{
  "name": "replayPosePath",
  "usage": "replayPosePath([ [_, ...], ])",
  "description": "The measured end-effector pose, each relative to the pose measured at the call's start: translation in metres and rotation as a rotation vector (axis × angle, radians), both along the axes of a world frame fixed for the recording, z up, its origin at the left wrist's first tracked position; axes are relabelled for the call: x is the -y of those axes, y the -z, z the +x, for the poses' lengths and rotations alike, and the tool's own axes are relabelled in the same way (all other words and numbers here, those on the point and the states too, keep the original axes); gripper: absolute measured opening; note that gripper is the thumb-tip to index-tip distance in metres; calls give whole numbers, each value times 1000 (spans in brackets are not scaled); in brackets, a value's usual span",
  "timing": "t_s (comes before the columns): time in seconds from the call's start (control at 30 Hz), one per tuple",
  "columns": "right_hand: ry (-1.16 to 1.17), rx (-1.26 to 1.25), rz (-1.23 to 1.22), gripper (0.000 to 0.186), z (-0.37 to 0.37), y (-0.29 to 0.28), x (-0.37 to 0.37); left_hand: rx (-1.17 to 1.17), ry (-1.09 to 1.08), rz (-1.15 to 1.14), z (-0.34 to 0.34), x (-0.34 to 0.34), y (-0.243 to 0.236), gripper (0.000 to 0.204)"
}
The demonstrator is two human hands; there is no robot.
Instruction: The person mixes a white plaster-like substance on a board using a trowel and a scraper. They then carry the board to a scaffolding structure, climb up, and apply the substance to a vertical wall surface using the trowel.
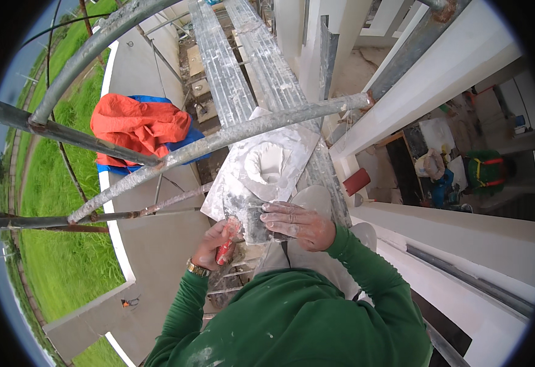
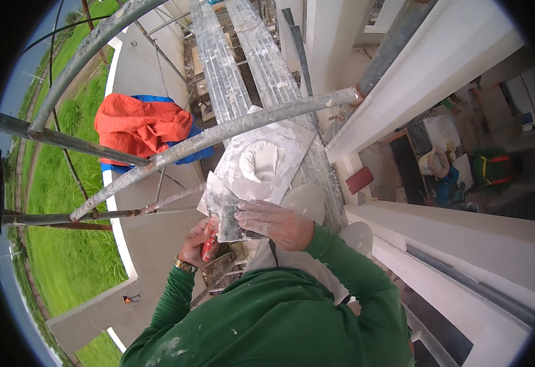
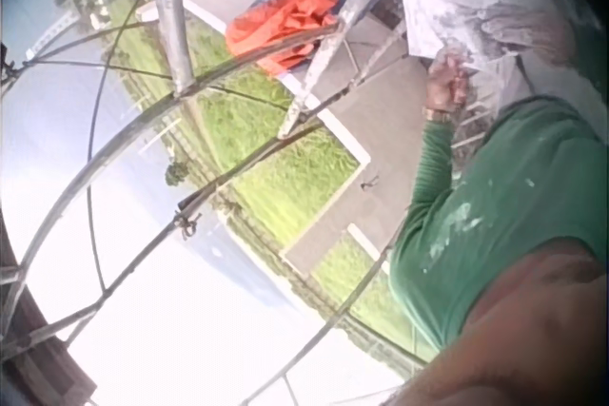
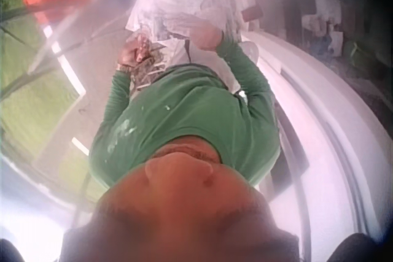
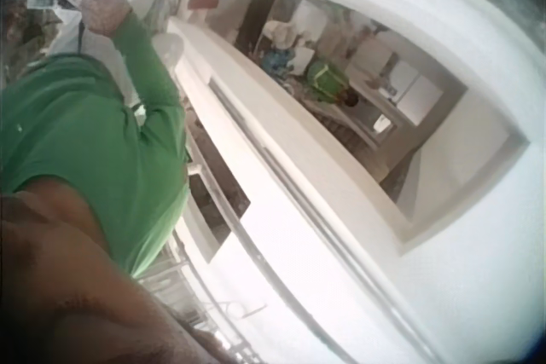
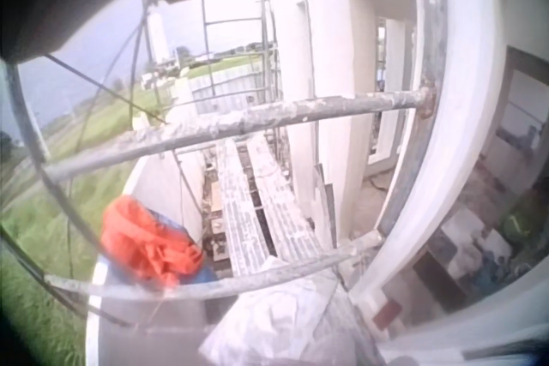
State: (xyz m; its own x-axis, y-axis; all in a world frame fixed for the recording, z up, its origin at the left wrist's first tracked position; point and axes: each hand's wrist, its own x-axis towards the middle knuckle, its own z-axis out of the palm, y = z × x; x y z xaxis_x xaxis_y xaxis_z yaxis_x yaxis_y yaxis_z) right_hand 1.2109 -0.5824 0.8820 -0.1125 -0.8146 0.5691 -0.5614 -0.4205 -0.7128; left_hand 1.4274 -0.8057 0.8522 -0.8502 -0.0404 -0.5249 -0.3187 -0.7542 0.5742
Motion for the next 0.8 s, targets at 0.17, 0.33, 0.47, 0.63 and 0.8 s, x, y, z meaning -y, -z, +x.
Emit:
replayPosePath([
  [0.17, 93, -77, -23, 52, -6, 27, 5, 11, 113, -39, -4, 9, -18, 39],
  [0.33, 288, -122, 250, 50, -27, 125, 31, 19, 63, -51, 10, 8, 7, 40],
  [0.47, 391, -12, 652, 45, -70, 253, 50, 0, -33, -69, 22, 8, 20, 39],
  [0.63, 668, -338, 937, 40, -125, 350, 110, 34, -50, 4, 41, 1, 25, 39],
  [0.8, 693, -368, 1202, 36, -128, 392, 153, 137, -65, 30, 25, -12, 26, 34],
])
